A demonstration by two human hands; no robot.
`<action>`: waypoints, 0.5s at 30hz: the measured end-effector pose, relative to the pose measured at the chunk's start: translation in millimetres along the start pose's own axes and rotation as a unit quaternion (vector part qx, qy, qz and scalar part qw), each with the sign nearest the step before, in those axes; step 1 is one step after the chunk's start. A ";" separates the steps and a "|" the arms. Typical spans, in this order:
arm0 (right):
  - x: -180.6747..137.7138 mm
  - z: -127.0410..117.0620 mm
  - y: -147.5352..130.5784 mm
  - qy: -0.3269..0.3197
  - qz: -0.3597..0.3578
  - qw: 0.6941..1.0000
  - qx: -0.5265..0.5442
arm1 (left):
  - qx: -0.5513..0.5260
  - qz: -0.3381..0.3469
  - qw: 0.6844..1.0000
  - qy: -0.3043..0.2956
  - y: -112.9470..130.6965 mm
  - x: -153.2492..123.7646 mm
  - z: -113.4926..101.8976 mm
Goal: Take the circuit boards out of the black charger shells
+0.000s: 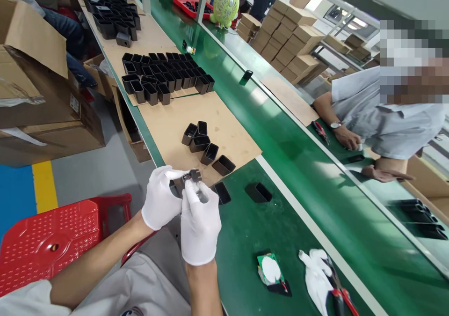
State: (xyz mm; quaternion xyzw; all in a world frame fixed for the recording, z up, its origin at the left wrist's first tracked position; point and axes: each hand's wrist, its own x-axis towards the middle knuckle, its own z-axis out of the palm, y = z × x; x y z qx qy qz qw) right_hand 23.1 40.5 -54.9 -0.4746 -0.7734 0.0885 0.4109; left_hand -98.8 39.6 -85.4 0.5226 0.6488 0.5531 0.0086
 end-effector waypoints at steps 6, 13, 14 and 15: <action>-3.9 3.8 5.5 -0.010 0.019 1.000 0.003 | 0.010 0.015 1.000 0.001 -3.1 -2.3 -1.2; -2.7 2.1 -0.1 -0.007 0.034 0.999 0.031 | -0.001 0.019 1.000 0.007 1.0 -1.4 -7.1; -2.7 0.5 -2.3 -0.006 0.041 0.999 0.036 | -0.004 0.019 1.000 0.008 2.4 -0.4 -9.1; -3.0 -0.9 -4.2 -0.006 0.050 0.998 0.040 | -0.006 0.019 1.000 0.009 3.4 0.5 -10.7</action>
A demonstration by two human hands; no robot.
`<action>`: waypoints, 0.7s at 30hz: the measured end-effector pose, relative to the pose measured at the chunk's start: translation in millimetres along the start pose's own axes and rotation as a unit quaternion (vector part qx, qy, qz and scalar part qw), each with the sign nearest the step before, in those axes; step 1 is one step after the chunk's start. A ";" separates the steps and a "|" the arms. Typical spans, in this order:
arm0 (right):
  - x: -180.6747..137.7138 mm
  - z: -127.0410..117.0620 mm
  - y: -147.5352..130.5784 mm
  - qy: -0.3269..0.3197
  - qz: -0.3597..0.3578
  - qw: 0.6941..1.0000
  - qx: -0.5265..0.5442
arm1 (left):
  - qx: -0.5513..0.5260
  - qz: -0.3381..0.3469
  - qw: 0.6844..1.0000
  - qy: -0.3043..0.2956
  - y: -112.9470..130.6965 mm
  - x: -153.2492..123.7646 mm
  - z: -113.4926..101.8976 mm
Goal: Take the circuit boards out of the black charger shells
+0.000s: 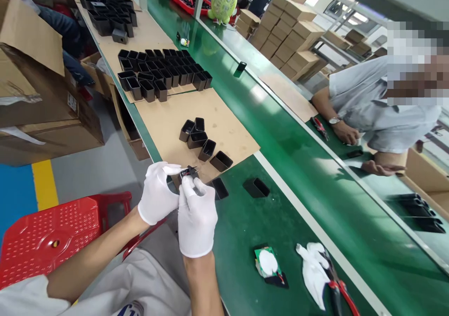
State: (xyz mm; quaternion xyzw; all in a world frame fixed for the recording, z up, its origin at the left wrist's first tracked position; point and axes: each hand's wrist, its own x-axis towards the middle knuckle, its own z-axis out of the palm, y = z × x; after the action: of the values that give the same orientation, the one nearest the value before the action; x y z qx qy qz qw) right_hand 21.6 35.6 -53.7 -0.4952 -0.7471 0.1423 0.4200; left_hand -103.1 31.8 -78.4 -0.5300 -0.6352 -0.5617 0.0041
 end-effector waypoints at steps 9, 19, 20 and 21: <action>2.5 6.9 6.7 -0.015 0.117 0.987 0.110 | -0.023 -0.015 0.999 -0.040 -10.8 -1.6 7.2; -5.5 -26.4 -41.7 -0.038 0.356 0.842 0.404 | -0.241 -0.021 0.958 -0.153 40.8 18.6 -40.6; -6.4 -27.5 -44.2 -0.038 0.374 0.820 0.431 | -0.257 -0.023 0.950 -0.174 43.2 21.4 -42.5; -7.4 -28.0 -45.5 -0.035 0.391 0.798 0.458 | -0.272 -0.024 0.944 -0.185 44.7 23.7 -43.6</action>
State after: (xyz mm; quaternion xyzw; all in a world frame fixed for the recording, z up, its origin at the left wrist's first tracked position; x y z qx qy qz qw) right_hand 16.0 2.2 -11.8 -0.4895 -0.3517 0.6371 0.4804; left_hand -108.9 7.8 -16.4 -0.5902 -0.4601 -0.6052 -0.2715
